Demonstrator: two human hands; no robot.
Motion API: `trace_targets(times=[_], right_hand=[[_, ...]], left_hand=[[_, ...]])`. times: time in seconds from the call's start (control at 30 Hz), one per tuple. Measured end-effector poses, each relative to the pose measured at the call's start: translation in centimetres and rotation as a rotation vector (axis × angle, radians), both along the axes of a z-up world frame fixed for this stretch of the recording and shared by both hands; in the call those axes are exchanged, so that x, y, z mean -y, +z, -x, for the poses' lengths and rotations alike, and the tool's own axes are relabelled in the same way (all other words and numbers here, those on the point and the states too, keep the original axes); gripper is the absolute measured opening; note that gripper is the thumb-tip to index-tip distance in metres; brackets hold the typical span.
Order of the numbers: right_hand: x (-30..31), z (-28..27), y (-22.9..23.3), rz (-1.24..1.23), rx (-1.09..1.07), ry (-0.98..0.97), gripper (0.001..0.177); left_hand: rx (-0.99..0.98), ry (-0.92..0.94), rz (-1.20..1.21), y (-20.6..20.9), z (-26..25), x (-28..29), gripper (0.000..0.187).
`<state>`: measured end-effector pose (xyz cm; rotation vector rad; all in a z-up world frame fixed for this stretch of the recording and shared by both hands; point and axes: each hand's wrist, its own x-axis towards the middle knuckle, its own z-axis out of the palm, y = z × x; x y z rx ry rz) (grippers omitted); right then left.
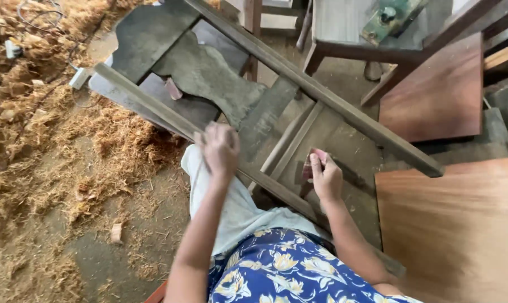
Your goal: The person sits on a low stool and sands the frame of a wooden chair resting on their lap using a piece of sandpaper. They rub the sandpaper along the edges and surfaces of the chair's legs and crossbars.
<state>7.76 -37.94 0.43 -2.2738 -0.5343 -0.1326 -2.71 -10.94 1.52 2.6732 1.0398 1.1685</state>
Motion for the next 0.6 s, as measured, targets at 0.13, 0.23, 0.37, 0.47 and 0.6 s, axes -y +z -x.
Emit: trace_targets(times=[0.13,0.23,0.37,0.47,0.6], right_hand=[[-0.6,1.0,0.5,-0.083,-0.114,0.051,0.036],[-3.5,4.7,6.9,-0.076,-0.141,0.141,0.032],[-2.8,5.6,5.2,-0.078,-0.307,0.158,0.032],[-2.5,6.8,3.4,-0.11,-0.094,0.188,0.032],[-0.9,5.6,0.3,-0.079,0.068,0.094,0.027]], left_hand=[[0.283,-0.579,0.503,-0.7,1.4,8.6,0.025],[0.196,-0.752,0.595,0.7,2.3,11.1,0.058],[0.183,-0.84,0.57,0.5,2.6,11.1,0.062],[0.255,-0.89,0.526,0.3,3.7,11.1,0.042],[0.211,-0.741,0.644,-0.1,4.1,12.4,0.058]])
